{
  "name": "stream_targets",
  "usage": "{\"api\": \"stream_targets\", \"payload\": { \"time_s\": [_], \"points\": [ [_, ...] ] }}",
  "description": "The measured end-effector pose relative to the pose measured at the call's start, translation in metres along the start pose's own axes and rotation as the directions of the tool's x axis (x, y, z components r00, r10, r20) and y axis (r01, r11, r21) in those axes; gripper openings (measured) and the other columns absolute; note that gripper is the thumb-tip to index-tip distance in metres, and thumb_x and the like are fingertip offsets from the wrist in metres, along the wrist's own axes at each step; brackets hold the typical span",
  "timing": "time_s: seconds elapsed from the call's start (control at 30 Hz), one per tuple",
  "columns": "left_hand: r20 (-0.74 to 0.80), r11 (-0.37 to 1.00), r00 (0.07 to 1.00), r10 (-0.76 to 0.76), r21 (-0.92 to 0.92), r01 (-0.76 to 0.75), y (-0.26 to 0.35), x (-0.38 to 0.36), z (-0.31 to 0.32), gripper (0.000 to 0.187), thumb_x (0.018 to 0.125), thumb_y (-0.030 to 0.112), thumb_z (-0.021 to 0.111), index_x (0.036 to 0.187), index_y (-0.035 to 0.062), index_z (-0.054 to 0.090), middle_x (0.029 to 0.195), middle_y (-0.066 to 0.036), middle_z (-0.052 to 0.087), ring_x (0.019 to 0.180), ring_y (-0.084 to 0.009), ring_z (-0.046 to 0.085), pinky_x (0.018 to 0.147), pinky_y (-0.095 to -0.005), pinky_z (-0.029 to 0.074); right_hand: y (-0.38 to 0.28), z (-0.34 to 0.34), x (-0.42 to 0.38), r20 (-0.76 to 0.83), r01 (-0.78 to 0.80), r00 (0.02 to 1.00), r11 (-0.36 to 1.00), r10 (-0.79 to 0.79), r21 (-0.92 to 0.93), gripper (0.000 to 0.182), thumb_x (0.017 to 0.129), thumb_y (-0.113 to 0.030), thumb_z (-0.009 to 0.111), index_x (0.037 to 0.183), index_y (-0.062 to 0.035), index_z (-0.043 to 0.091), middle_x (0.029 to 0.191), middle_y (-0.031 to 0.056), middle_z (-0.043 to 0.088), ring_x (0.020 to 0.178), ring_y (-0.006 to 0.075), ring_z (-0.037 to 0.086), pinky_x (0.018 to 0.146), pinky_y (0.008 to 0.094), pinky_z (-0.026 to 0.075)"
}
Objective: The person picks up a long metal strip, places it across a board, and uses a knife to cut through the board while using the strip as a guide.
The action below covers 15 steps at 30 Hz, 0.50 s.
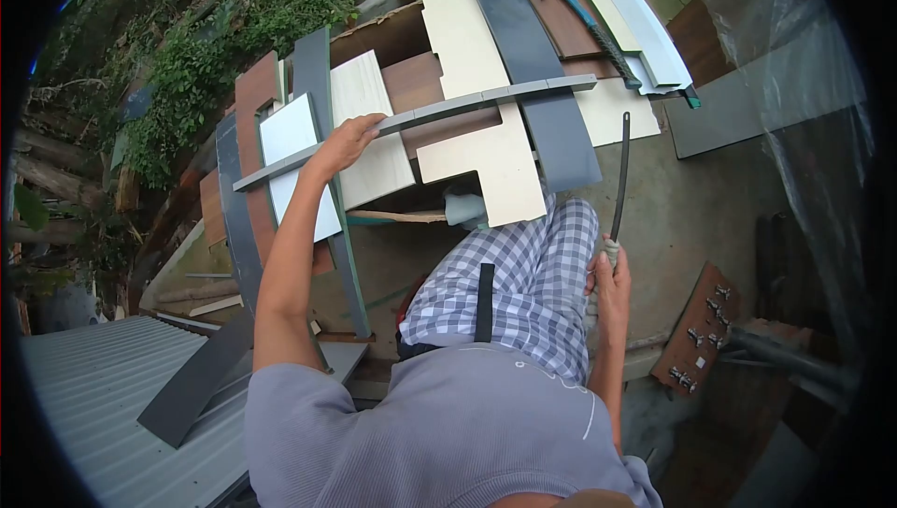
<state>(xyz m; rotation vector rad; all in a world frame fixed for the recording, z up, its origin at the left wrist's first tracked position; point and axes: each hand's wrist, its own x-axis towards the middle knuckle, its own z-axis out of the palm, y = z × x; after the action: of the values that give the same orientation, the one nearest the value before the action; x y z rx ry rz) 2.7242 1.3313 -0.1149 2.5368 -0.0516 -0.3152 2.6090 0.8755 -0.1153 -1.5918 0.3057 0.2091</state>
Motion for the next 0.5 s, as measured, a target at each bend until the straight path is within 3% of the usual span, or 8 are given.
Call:
{"api": "stream_targets", "payload": {
  "time_s": [0.03,0.1,0.23,0.3,0.37,0.43,0.47,0.5],
  "points": [
    [0.0,1.0,1.0,-0.005,-0.001,0.005,0.0,-0.001,0.005,0.036,0.091,0.015,0.048,0.126,0.0048,0.045,0.122,-0.017,0.053,0.113,-0.0302,0.049,0.096,-0.0355,0.036,-0.005,0.003,0.005,0.004,-0.003,1.0,1.0,0.003,-0.002,0.041,0.094,-0.022,0.049,0.128,-0.001,0.042,0.074,0.0009,0.049,0.057,0.0045,0.044,0.048,0.0197,0.04],
    [-0.153,0.928,0.985,0.078,0.372,-0.016,0.006,0.001,0.016,0.044,0.088,0.018,0.052,0.13,0.0098,0.042,0.127,-0.018,0.047,0.115,-0.0362,0.045,0.1,-0.0455,0.033,-0.025,0.009,0.018,0.066,0.054,0.996,0.994,-0.06,0.092,0.049,0.093,-0.024,0.05,0.133,-0.0002,0.035,0.074,0.0014,0.05,0.056,0.0046,0.044,0.048,0.0198,0.04],
    [-0.41,0.922,0.877,0.249,0.379,-0.085,0.069,0.025,0.06,0.058,0.083,0.025,0.061,0.134,0.0116,0.036,0.131,-0.021,0.038,0.121,-0.0386,0.037,0.1,-0.0519,0.027,-0.054,0.04,0.019,-0.002,0.216,0.976,0.971,-0.217,0.104,0.057,0.093,-0.025,0.05,0.138,-0.0013,0.026,0.073,0.0013,0.05,0.055,0.0048,0.044,0.046,0.0193,0.039],
    [-0.424,0.928,0.856,0.295,0.339,-0.151,0.111,0.051,0.085,0.066,0.079,0.029,0.064,0.135,0.0116,0.033,0.133,-0.022,0.035,0.123,-0.0394,0.033,0.099,-0.0554,0.025,-0.023,0.042,0.022,0.095,0.07,0.993,0.996,-0.064,-0.055,0.061,0.093,-0.026,0.05,0.141,-0.0029,0.019,0.076,0.002,0.05,0.057,0.0048,0.045,0.05,0.0198,0.042],
    [-0.444,0.927,0.84,0.312,0.334,-0.168,0.142,0.085,0.102,0.064,0.078,0.031,0.066,0.131,0.0094,0.036,0.13,-0.021,0.036,0.121,-0.0388,0.036,0.097,-0.0582,0.025,-0.01,0.042,0.025,0.08,0.046,0.996,0.98,-0.031,-0.195,0.06,0.093,-0.024,0.048,0.142,-0.0082,0.018,0.091,0.0106,0.058,0.061,0.0134,0.053,0.058,0.028,0.048],
    [-0.465,0.928,0.824,0.324,0.325,-0.182,0.165,0.117,0.11,0.062,0.077,0.031,0.067,0.127,0.0074,0.039,0.126,-0.02,0.039,0.119,-0.0381,0.038,0.096,-0.0578,0.028,-0.022,0.052,0.027,0.002,0.271,0.949,0.813,-0.315,-0.516,0.058,0.093,-0.02,0.047,0.143,-0.0135,0.018,0.117,0.0186,0.055,0.076,0.0259,0.061,0.068,0.0372,0.049],
    [-0.38,0.946,0.898,0.22,0.307,-0.102,0.177,0.13,0.11,0.058,0.075,0.03,0.069,0.121,0.0055,0.043,0.121,-0.019,0.042,0.115,-0.0368,0.04,0.094,-0.0559,0.031,-0.04,0.052,0.022,-0.017,0.131,0.988,0.879,-0.156,-0.459,0.057,0.093,-0.015,0.045,0.143,-0.0177,0.019,0.131,0.0203,0.045,0.094,0.0337,0.059,0.077,0.0403,0.047],
    [-0.285,0.953,0.952,0.114,0.301,-0.024,0.184,0.139,0.112,0.055,0.072,0.029,0.071,0.114,0.0036,0.046,0.116,-0.018,0.045,0.112,-0.0355,0.043,0.091,-0.0541,0.033,-0.04,0.051,0.025,-0.032,0.122,0.987,0.878,-0.154,-0.464,0.057,0.093,-0.015,0.045,0.143,-0.0177,0.019,0.131,0.0203,0.045,0.094,0.0337,0.059,0.077,0.0403,0.047]
  ]
}}
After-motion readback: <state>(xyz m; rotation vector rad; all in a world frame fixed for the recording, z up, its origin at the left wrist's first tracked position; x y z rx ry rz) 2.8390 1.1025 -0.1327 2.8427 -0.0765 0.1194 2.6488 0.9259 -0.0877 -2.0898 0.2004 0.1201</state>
